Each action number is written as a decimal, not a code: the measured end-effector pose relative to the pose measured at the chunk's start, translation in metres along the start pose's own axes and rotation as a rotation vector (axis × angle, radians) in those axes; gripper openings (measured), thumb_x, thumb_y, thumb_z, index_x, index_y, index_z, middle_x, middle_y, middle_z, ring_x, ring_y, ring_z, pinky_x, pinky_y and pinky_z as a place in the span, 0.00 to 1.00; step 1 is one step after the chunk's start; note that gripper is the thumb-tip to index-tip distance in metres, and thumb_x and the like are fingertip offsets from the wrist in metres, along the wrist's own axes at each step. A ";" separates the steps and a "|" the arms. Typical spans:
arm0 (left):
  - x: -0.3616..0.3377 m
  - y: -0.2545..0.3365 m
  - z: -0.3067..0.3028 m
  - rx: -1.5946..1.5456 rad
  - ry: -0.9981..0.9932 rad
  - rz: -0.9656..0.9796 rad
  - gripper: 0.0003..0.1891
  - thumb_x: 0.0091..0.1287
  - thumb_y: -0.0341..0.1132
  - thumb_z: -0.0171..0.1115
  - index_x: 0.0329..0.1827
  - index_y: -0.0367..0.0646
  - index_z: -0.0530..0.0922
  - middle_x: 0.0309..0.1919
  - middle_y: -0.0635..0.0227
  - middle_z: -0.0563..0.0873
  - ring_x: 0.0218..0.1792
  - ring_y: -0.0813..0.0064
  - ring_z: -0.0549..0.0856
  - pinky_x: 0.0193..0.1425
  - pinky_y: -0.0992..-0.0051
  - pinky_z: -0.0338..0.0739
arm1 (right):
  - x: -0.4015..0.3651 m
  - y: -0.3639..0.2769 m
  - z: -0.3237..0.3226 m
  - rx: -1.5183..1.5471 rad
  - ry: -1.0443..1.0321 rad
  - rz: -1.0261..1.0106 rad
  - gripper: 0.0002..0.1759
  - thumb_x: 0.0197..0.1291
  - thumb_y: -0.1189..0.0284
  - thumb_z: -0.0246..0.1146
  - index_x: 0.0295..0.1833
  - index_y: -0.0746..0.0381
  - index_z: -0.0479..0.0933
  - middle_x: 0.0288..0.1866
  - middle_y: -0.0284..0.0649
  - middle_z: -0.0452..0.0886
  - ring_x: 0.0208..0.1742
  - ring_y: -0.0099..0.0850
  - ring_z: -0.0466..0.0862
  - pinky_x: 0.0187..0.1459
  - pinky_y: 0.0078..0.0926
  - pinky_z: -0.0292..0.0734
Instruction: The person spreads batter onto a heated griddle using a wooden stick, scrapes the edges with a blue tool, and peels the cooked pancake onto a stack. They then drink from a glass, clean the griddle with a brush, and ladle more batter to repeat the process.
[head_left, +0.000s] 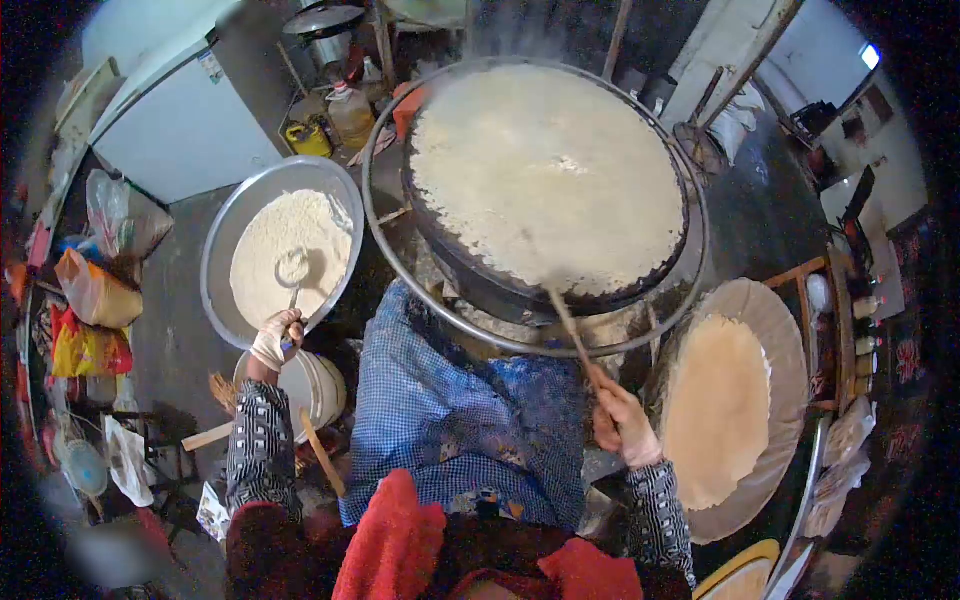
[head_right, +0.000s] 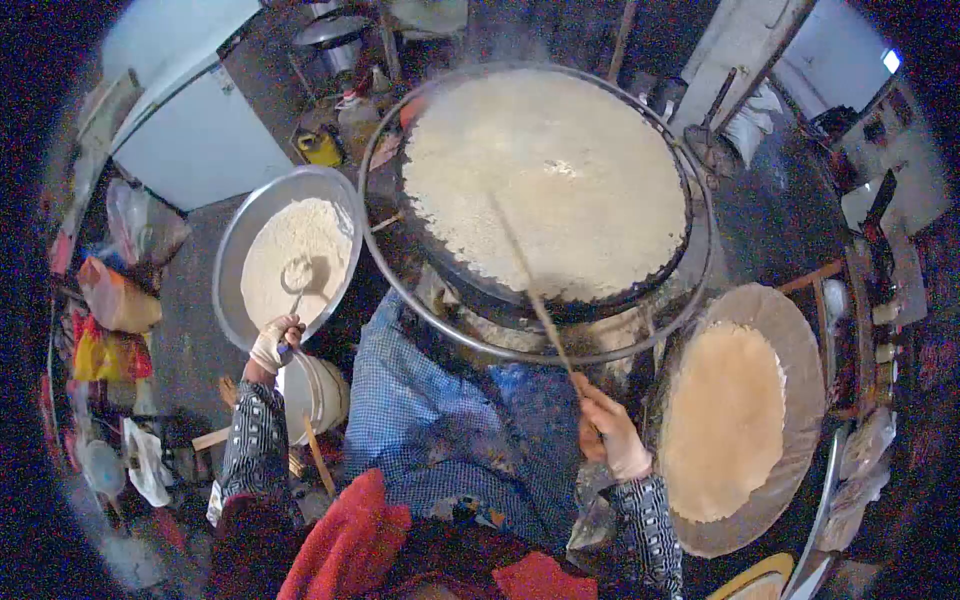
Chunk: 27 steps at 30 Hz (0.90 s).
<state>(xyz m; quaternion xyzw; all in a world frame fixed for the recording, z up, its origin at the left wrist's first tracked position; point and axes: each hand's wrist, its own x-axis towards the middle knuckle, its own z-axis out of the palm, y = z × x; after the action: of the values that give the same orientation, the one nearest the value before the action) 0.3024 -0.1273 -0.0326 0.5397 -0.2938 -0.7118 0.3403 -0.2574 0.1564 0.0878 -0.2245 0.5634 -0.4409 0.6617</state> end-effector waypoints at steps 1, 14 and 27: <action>0.020 -0.018 -0.036 0.370 -0.016 0.047 0.09 0.65 0.36 0.60 0.39 0.38 0.75 0.35 0.55 0.81 0.22 0.74 0.78 0.25 0.74 0.78 | -0.006 0.004 -0.002 0.069 0.048 -0.038 0.30 0.69 0.60 0.54 0.73 0.59 0.61 0.13 0.26 0.63 0.09 0.17 0.60 0.12 0.17 0.53; 0.059 0.054 0.215 1.957 -0.317 1.160 0.29 0.61 0.56 0.56 0.56 0.41 0.76 0.57 0.49 0.76 0.67 0.49 0.67 0.74 0.52 0.51 | 0.101 -0.026 -0.058 0.080 0.400 -0.316 0.31 0.71 0.56 0.51 0.76 0.44 0.53 0.14 0.23 0.53 0.12 0.16 0.54 0.13 0.15 0.50; -0.058 -0.047 0.359 1.948 -0.410 0.563 0.36 0.58 0.59 0.58 0.61 0.38 0.71 0.47 0.51 0.79 0.55 0.52 0.75 0.68 0.55 0.59 | 0.102 -0.019 0.022 -0.175 0.264 -0.145 0.22 0.70 0.63 0.53 0.69 0.47 0.69 0.17 0.25 0.67 0.11 0.16 0.62 0.10 0.19 0.57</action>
<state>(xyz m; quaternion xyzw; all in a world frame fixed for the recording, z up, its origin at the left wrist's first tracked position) -0.0422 -0.0342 0.0514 0.3612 -0.9104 -0.1384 -0.1466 -0.2455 0.0568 0.0524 -0.2614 0.6638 -0.4622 0.5266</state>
